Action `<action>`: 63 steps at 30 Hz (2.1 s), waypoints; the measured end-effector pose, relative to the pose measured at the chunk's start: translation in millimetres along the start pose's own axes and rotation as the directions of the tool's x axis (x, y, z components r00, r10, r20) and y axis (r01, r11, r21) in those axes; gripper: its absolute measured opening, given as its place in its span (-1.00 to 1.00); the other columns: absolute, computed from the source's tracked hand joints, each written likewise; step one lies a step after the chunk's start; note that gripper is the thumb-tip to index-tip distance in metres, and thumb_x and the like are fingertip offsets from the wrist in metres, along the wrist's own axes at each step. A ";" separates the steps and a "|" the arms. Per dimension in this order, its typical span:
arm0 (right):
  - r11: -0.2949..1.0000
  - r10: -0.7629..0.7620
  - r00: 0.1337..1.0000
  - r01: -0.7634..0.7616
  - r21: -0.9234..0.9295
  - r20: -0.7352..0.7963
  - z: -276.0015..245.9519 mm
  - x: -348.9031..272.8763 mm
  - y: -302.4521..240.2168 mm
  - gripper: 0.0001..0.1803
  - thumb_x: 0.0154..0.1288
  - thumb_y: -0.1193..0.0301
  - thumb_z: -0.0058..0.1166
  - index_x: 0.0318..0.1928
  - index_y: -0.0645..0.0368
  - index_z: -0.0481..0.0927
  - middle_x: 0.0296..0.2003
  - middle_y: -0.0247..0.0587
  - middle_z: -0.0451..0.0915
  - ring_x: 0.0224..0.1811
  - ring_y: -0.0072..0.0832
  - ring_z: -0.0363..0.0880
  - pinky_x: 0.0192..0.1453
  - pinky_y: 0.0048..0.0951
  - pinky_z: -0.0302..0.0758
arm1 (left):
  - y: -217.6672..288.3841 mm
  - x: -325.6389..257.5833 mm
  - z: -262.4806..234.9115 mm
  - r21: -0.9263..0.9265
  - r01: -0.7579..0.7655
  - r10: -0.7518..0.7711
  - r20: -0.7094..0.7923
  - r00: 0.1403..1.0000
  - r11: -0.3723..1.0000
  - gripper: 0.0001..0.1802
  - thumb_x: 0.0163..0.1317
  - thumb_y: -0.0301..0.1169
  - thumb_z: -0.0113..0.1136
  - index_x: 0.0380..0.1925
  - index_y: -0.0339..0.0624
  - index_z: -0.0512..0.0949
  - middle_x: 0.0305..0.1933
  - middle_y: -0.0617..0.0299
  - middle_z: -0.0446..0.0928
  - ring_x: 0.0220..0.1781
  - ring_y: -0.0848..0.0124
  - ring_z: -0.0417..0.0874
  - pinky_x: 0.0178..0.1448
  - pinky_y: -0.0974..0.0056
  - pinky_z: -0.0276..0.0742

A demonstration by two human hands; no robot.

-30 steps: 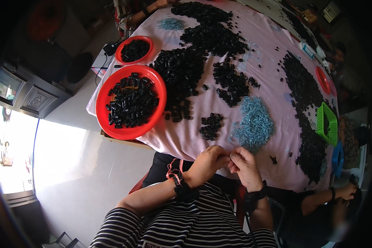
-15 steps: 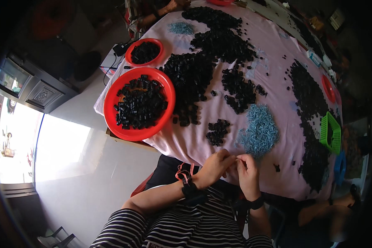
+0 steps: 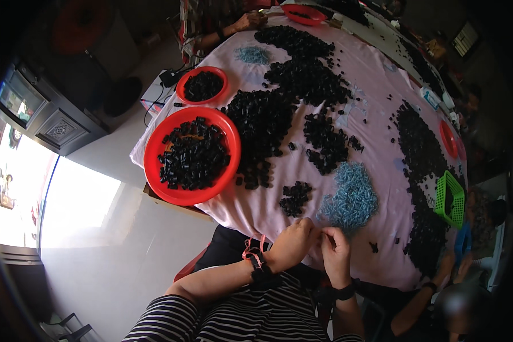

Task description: Sorting and picking small black and blue plastic components on a table.

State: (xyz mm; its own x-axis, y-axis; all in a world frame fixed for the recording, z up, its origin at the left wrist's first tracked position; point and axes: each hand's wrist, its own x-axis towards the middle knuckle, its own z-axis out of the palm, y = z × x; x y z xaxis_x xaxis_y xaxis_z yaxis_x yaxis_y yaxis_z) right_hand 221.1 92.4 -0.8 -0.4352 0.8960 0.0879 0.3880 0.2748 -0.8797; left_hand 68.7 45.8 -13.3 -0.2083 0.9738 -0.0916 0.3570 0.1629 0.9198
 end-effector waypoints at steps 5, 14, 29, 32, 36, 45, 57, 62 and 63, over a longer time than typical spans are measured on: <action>0.982 0.149 0.989 -0.150 0.115 0.013 -0.2 3.3 7.1 -0.89 0.41 0.63 0.13 -0.09 0.29 0.63 -0.29 -0.36 0.62 -0.28 -0.65 0.53 -0.15 -0.54 0.51 | -11.8 -0.2 16.1 0.041 -0.040 0.041 -0.030 0.999 0.998 -0.67 0.48 -0.27 0.11 -0.17 -0.41 0.55 -0.28 -0.14 0.65 -0.28 0.05 0.75 -0.15 0.09 0.63; 0.968 0.178 0.979 -0.192 0.161 0.097 -2.5 4.9 3.9 -0.89 0.58 0.49 0.03 -0.14 0.26 0.57 -0.32 -0.44 0.55 -0.27 -0.74 0.47 -0.16 -0.62 0.45 | -14.8 5.5 0.1 -0.264 0.003 0.046 0.179 0.983 0.964 -0.63 0.55 -0.25 0.05 -0.17 -0.46 0.53 -0.33 0.01 0.64 -0.34 0.30 0.75 -0.25 0.24 0.63; 0.973 0.172 0.982 -0.183 0.141 0.083 -2.5 2.5 7.5 -0.90 0.54 0.49 0.07 -0.17 0.28 0.56 -0.35 -0.31 0.54 -0.30 -0.62 0.47 -0.18 -0.50 0.46 | 7.7 9.2 -24.9 -0.506 0.472 -0.238 0.459 0.856 0.722 -0.69 0.47 -0.24 0.14 -0.12 -0.34 0.58 -0.36 0.16 0.62 -0.41 0.49 0.64 -0.41 0.41 0.52; 0.976 0.154 0.985 -0.164 0.144 0.081 -1.2 4.0 5.4 -0.89 0.55 0.48 0.06 -0.16 0.27 0.55 -0.33 -0.32 0.55 -0.28 -0.63 0.46 -0.16 -0.51 0.45 | -5.7 9.0 -16.0 -0.561 0.439 -0.200 0.435 0.878 0.702 -0.64 0.49 -0.18 0.11 -0.11 -0.31 0.58 -0.41 0.18 0.61 -0.46 0.53 0.60 -0.48 0.45 0.44; 0.972 0.195 0.979 -0.201 0.125 0.053 -2.5 4.1 8.0 -0.87 0.55 0.45 0.07 -0.18 0.26 0.54 -0.34 -0.34 0.53 -0.30 -0.64 0.45 -0.18 -0.52 0.44 | 2.6 9.2 -16.7 -0.535 0.467 -0.248 0.431 0.868 0.704 -0.61 0.49 -0.18 0.15 -0.08 -0.38 0.57 -0.39 0.16 0.62 -0.48 0.50 0.62 -0.49 0.43 0.47; 0.987 0.153 0.988 -0.153 0.042 0.016 -4.7 5.1 7.6 -0.80 0.55 0.41 0.10 -0.27 0.26 0.54 -0.44 -0.40 0.49 -0.38 -0.67 0.40 -0.28 -0.52 0.40 | 2.4 4.5 -11.0 -0.345 0.070 -0.002 0.192 0.981 0.936 -0.71 0.41 -0.35 0.25 -0.07 -0.41 0.60 -0.32 0.13 0.65 -0.35 0.43 0.73 -0.40 0.35 0.59; 0.912 0.317 0.933 -0.349 0.214 0.170 -6.8 1.9 0.9 -0.75 0.63 0.28 0.03 -0.20 0.18 0.56 -0.42 -0.52 0.47 -0.39 -0.78 0.36 -0.29 -0.66 0.36 | -9.1 6.0 -15.9 -0.421 -0.033 0.160 0.271 0.949 0.907 -0.63 0.51 -0.21 0.09 -0.10 -0.37 0.61 -0.35 0.16 0.66 -0.35 0.47 0.73 -0.48 0.42 0.52; 0.958 0.220 0.972 -0.231 0.171 0.085 -3.1 0.4 9.2 -0.74 0.60 0.30 0.08 -0.24 0.22 0.54 -0.45 -0.49 0.46 -0.41 -0.73 0.36 -0.31 -0.59 0.38 | -0.4 5.1 -19.0 -0.382 0.184 -0.047 0.343 0.938 0.906 -0.60 0.52 -0.22 0.08 -0.09 -0.45 0.57 -0.38 0.16 0.62 -0.39 0.44 0.73 -0.49 0.39 0.54; 0.959 0.216 0.973 -0.228 0.170 0.086 -5.0 1.2 6.4 -0.74 0.60 0.30 0.08 -0.24 0.22 0.54 -0.45 -0.49 0.46 -0.41 -0.73 0.36 -0.31 -0.59 0.38 | 2.4 5.4 -18.9 -0.382 0.181 -0.045 0.340 0.940 0.906 -0.60 0.52 -0.22 0.08 -0.09 -0.45 0.57 -0.38 0.16 0.62 -0.39 0.44 0.73 -0.49 0.39 0.54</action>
State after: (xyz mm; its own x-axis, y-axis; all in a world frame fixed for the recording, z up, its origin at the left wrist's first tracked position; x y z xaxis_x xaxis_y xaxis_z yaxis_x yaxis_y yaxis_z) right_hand 227.1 97.0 -4.0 -0.4094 0.9008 -0.1446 0.3329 0.0000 -0.9429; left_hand 51.2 48.5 -4.4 0.0975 0.9615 -0.2569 -0.0624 0.2635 0.9626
